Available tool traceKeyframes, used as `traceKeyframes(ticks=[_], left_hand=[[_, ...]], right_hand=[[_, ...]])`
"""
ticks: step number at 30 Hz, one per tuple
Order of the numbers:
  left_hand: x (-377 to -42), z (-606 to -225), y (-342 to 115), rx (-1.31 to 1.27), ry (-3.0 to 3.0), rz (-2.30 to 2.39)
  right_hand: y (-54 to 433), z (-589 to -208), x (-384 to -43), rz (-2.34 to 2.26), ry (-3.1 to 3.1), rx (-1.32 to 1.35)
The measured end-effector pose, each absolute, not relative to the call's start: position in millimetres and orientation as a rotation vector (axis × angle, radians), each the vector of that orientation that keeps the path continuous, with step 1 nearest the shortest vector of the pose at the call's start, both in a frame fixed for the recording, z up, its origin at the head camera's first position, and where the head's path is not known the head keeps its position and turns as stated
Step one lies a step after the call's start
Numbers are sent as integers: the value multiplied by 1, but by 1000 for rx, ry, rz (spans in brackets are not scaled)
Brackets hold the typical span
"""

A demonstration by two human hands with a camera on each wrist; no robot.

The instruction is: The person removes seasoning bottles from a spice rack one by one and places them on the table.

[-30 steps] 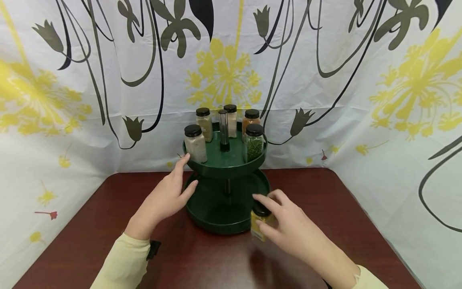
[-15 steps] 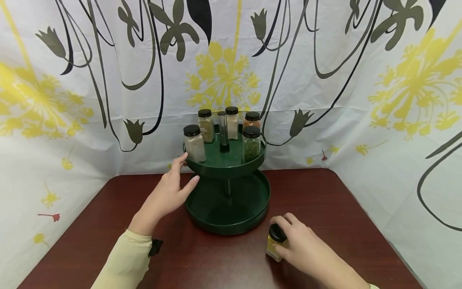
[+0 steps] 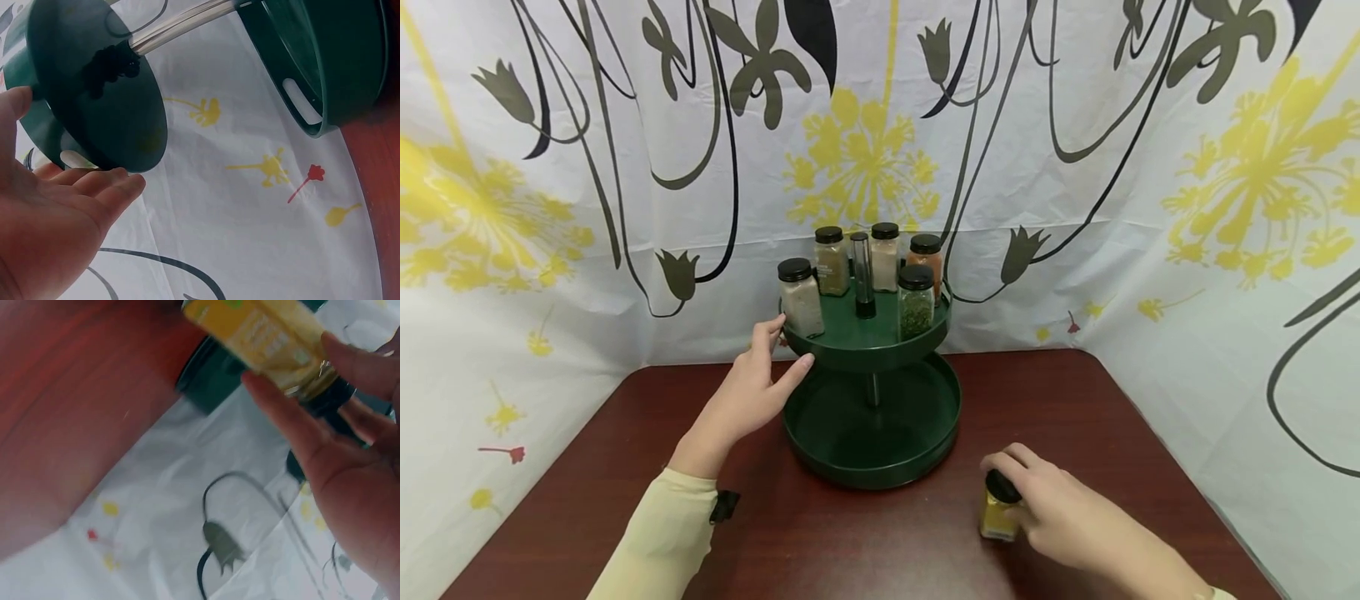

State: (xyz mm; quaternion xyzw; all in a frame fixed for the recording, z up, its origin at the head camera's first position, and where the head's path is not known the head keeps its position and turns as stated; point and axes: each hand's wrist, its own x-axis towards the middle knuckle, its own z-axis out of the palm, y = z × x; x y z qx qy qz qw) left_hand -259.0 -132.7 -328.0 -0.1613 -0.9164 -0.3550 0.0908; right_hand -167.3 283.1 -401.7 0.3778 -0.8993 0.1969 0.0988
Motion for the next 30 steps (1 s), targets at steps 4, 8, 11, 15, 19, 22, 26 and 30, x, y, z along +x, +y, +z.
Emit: traceKeyframes(ticks=[4, 8, 11, 15, 19, 22, 26, 30], left_hand=[[-261, -329, -132, -478, -2719, -1049], [-263, -329, -129, -460, -2730, -1042], [-264, -327, -128, -429, -2741, -1045], [-267, -326, -129, -405, -2750, -1085], [-271, -327, -133, -426, -2741, -1193], [-274, -328, -135, -438, -2732, -1268], [-278, -330, -137, -454, -2735, -1317], [-281, -331, -140, -482, -2714, -1399]], right_hand=[[306, -401, -171, 522, -2649, 1197], [324, -401, -169, 477, -2635, 1214], [331, -401, -167, 447, -2627, 1196], [333, -401, -166, 468, -2665, 1202], [330, -399, -166, 520, -2706, 1243], [329, -397, -165, 550, -2742, 1257], [325, -390, -163, 592, -2842, 1230], [321, -383, -162, 610, -2913, 1207]])
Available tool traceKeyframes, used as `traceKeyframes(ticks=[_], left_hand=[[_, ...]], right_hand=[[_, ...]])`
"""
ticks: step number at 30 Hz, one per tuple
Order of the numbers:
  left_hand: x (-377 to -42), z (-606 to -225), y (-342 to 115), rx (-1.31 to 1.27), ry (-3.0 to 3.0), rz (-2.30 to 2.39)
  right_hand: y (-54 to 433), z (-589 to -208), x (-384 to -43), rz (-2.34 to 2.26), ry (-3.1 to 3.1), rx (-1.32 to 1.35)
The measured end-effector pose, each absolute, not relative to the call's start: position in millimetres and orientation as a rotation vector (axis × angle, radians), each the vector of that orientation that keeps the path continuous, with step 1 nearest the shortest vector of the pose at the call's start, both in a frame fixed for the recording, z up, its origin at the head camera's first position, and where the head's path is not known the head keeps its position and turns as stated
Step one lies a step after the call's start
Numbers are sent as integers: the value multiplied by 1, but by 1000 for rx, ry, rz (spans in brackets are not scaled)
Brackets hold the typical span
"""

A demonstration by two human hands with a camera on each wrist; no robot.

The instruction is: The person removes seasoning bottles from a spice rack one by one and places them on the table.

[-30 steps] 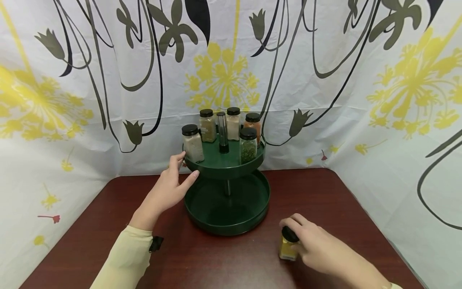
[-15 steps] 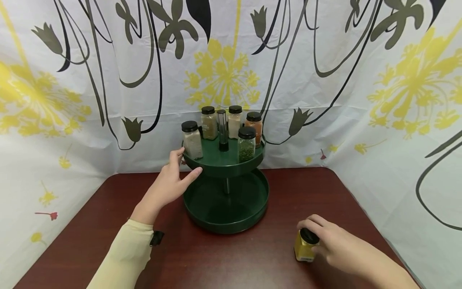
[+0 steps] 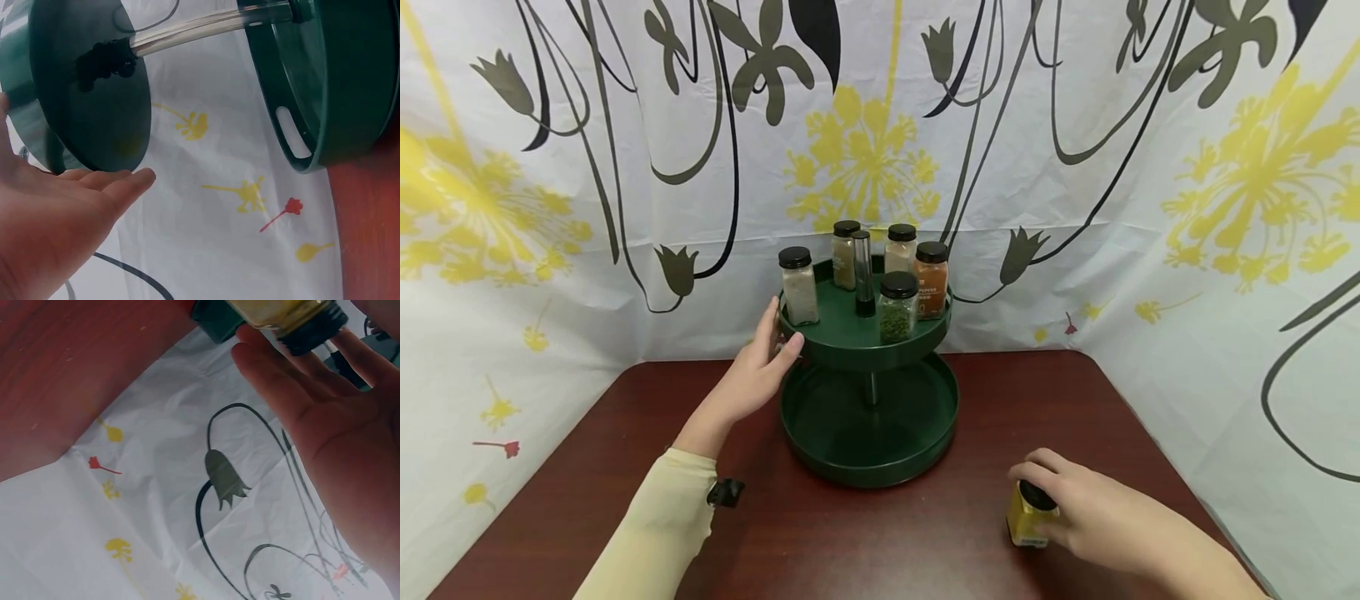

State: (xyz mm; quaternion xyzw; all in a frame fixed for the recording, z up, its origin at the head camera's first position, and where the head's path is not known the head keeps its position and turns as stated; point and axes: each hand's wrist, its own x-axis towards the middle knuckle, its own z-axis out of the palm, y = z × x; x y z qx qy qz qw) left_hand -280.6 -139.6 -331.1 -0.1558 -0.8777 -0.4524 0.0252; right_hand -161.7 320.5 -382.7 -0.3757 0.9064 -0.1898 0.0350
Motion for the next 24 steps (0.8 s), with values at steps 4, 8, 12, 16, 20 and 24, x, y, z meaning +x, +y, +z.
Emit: traceKeyframes(ticks=[4, 8, 12, 16, 20, 24], left_hand=[[-283, -332, -141, -480, -2696, -1475], [-283, -332, -141, -472, -2689, -1503], [-282, -331, -140, -470, -2668, -1524], [-281, -331, -139, -486, -2631, -1525], [-280, -332, -139, -533, -2553, -1520], [-275, -331, -136, -517, -2530, -1412]], right_hand=[[314, -377, -160, -555, 2770, -1133], [310, -374, -160, -530, 2767, -1084], [309, -376, -161, -522, 2761, -1070], [308, -376, -161, -494, 2775, -1075], [307, -375, -161, -465, 2780, -1059], [305, -375, -161, -436, 2785, -1037]])
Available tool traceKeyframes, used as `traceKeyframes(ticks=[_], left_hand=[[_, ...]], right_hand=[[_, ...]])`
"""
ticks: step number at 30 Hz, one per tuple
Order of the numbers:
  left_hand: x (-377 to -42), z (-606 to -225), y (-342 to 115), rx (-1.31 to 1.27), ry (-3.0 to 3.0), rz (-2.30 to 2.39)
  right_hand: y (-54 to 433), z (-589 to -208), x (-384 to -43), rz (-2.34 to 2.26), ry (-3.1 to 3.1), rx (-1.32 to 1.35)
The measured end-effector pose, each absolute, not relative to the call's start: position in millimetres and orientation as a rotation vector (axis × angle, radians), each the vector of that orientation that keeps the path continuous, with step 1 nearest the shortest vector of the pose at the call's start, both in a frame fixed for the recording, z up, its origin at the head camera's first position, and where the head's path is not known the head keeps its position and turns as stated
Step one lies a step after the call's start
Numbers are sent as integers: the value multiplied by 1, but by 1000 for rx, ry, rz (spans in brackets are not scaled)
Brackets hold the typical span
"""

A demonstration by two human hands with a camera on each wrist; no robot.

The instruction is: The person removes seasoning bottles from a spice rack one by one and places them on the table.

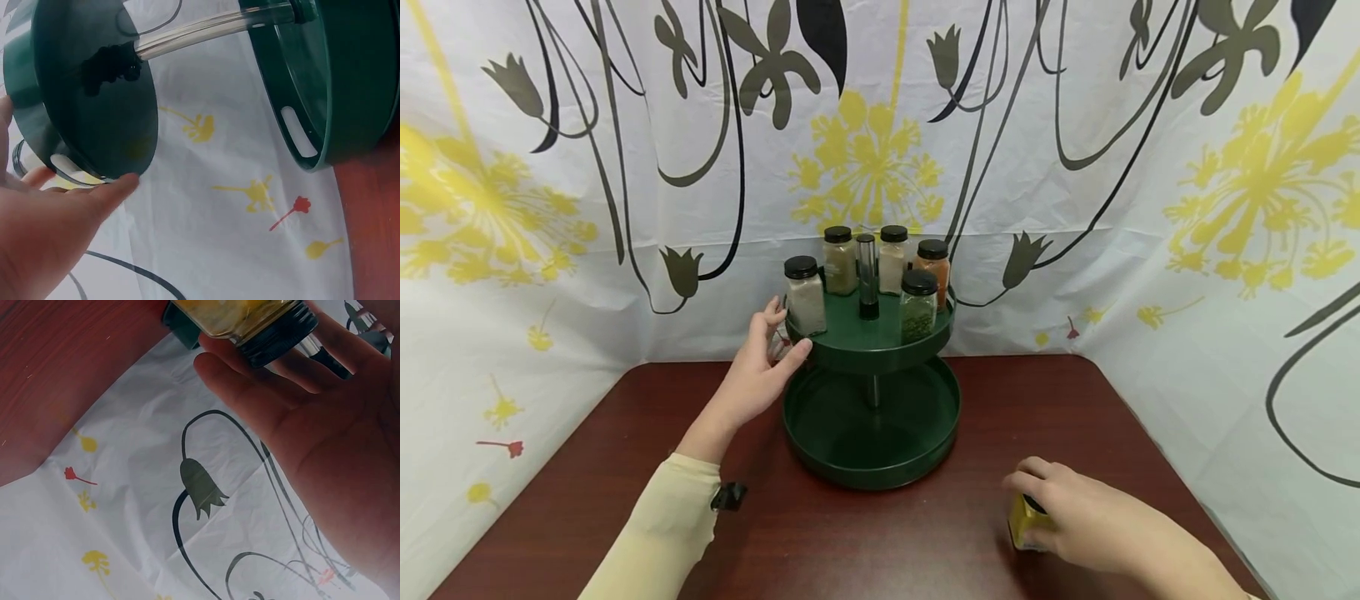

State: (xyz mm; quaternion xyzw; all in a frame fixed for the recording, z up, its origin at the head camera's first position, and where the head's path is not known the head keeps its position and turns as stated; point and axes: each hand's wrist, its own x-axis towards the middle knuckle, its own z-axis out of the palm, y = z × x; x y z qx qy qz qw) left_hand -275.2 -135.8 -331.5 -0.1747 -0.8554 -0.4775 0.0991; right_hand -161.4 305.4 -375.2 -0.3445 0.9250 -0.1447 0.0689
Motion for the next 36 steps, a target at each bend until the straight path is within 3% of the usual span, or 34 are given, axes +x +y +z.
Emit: traceKeyframes(ticks=[6, 15, 21, 36], left_hand=[[-256, -329, -126, -494, -2524, -1097], [-236, -334, -111, -681, -2069, -535], [-236, -328, -110, -743, -1952, -570], [-248, -328, -125, -601, -2338, -631]], right_hand=[[303, -377, -162, -395, 2801, -1011], [304, -376, -162, -374, 2799, -981], [305, -377, -162, -398, 2789, -1007], [306, -376, -160, -390, 2806, -1015]])
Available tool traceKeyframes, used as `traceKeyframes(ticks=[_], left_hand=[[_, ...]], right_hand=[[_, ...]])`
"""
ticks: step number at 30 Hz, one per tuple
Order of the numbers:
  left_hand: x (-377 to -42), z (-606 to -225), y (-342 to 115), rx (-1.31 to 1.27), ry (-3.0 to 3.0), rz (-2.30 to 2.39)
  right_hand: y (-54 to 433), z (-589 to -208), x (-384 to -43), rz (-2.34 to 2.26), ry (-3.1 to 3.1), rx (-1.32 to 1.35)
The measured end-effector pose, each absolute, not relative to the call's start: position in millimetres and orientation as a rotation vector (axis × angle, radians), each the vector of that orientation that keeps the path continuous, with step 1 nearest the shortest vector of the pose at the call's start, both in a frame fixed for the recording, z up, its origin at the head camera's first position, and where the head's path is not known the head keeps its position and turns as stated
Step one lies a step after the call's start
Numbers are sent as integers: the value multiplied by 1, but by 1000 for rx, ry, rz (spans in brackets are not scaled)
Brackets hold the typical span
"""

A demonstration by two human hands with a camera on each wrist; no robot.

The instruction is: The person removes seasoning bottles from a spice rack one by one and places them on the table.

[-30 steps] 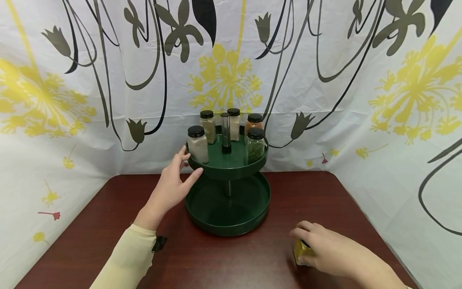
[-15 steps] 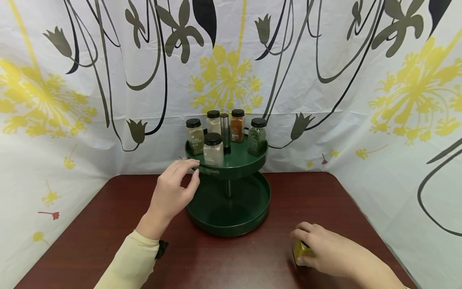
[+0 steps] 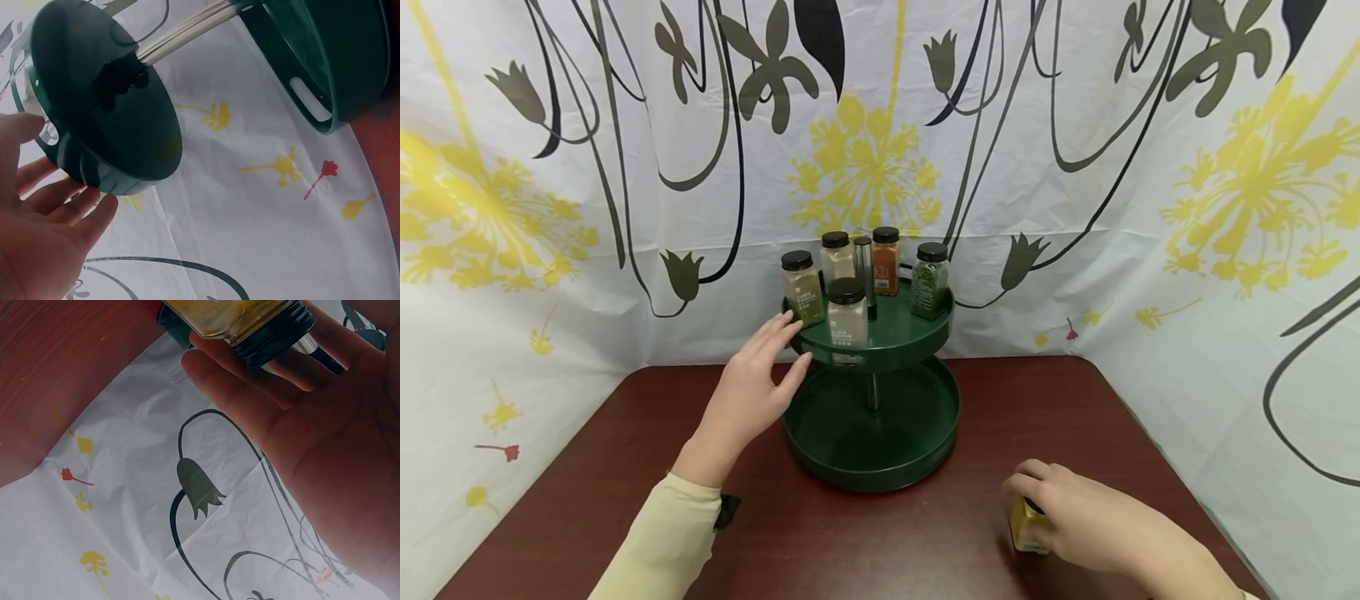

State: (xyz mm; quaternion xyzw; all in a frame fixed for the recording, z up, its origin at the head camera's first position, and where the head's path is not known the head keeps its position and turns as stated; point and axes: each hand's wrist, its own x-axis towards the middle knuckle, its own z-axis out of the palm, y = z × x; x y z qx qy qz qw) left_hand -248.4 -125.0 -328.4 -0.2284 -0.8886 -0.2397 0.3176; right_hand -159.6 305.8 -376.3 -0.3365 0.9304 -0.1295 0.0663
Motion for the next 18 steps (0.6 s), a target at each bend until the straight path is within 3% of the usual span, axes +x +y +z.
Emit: traceKeyframes(ticks=[18], left_hand=[[-238, -329, -127, -605, -2380, -718]], right_hand=[[275, -359, -156, -278, 2923, -910]])
